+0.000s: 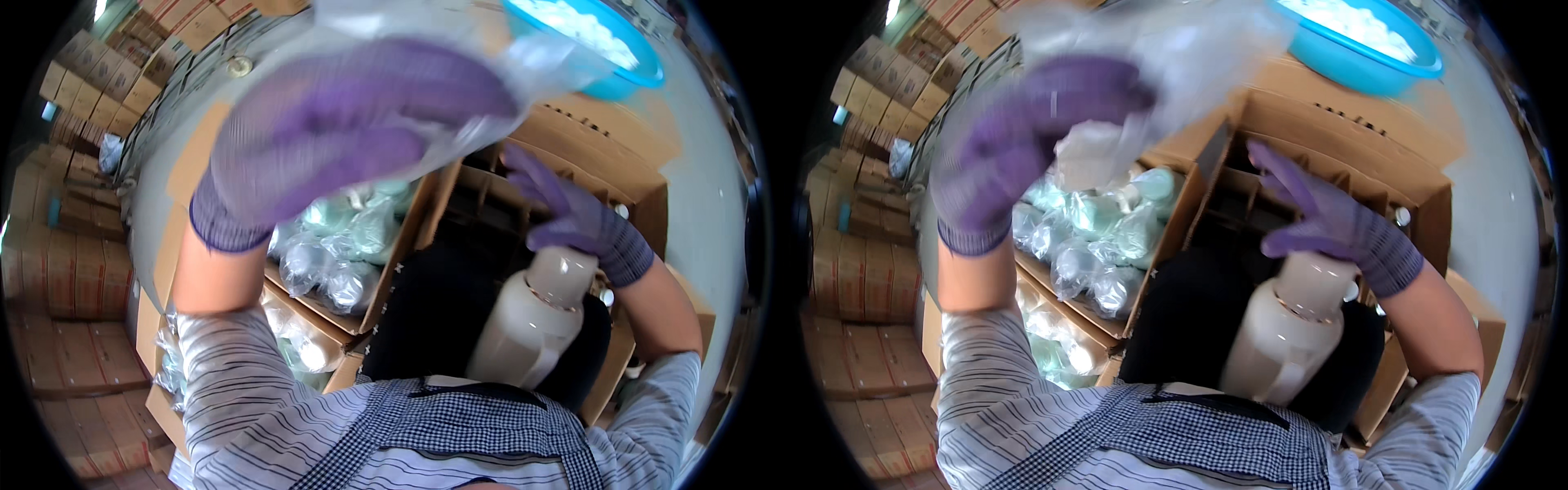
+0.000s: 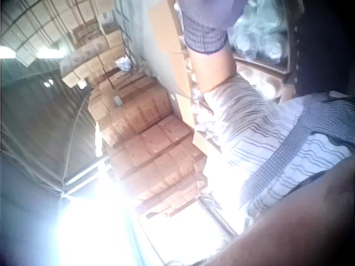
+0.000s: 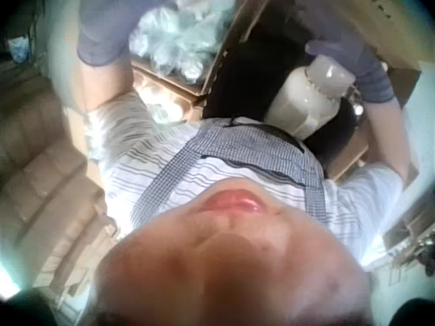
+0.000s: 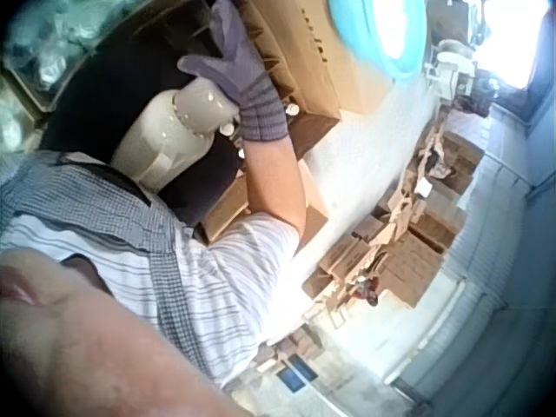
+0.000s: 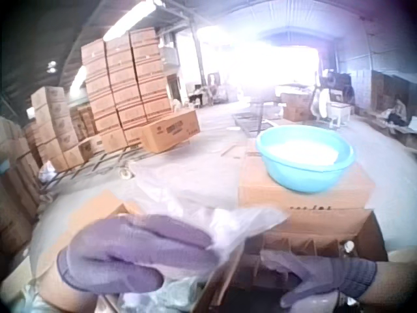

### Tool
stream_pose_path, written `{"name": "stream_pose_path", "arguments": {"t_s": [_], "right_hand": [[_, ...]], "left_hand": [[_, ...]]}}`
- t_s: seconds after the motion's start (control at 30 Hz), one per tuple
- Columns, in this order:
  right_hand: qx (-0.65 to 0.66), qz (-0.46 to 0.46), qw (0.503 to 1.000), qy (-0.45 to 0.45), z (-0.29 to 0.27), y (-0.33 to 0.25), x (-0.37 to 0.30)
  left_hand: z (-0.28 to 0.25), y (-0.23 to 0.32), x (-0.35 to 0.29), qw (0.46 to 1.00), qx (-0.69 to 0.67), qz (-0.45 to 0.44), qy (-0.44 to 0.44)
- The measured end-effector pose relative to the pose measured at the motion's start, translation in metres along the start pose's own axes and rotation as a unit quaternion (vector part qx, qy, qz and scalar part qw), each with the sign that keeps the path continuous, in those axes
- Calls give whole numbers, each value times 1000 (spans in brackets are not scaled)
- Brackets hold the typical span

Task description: The person assembles white electric kettles by hand in a warehouse setting. They pick up kettle bodies, insert internal components, and screw on lids, then place the finished units into plastic bags and cardboard boxes.

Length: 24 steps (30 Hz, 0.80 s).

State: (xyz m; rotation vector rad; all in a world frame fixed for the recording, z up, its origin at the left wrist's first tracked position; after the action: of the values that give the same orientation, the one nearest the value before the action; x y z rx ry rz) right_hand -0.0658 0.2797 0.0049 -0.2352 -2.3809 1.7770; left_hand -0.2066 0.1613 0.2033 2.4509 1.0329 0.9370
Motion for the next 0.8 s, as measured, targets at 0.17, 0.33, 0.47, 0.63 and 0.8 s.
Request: {"name": "stream_pose_path", "arguments": {"t_s": [0.17,0.33,0.47,0.63,0.8], "right_hand": [[47,-23,993,108,-16,-36,-4],[46,32,982,179,-39,-17,-15],[101,-59,939,325,-97,9,-67],[128,95,959,236,-84,92,-50],[7,118,976,186,-44,209,-9]], "left_hand": [[21,1,135,960,-215,151,96],[65,-106,218,818,-547,-11,174],[105,-143,225,745,-646,-7,164],[109,-110,148,905,329,58,265],[126,-268,114,906,-210,-184,317]]}}
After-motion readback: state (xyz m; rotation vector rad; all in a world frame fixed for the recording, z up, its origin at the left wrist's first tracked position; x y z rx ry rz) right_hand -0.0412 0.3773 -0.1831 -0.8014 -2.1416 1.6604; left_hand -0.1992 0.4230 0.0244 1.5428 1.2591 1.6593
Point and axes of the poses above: each hand's wrist, its own x-axis towards the middle knuckle, its own z-axis out of the palm, y = z × x, the point moved 10 cm from there along x, towards the middle knuckle, and after that the axes turned 6 degrees about -z, right-handed, at the moved point
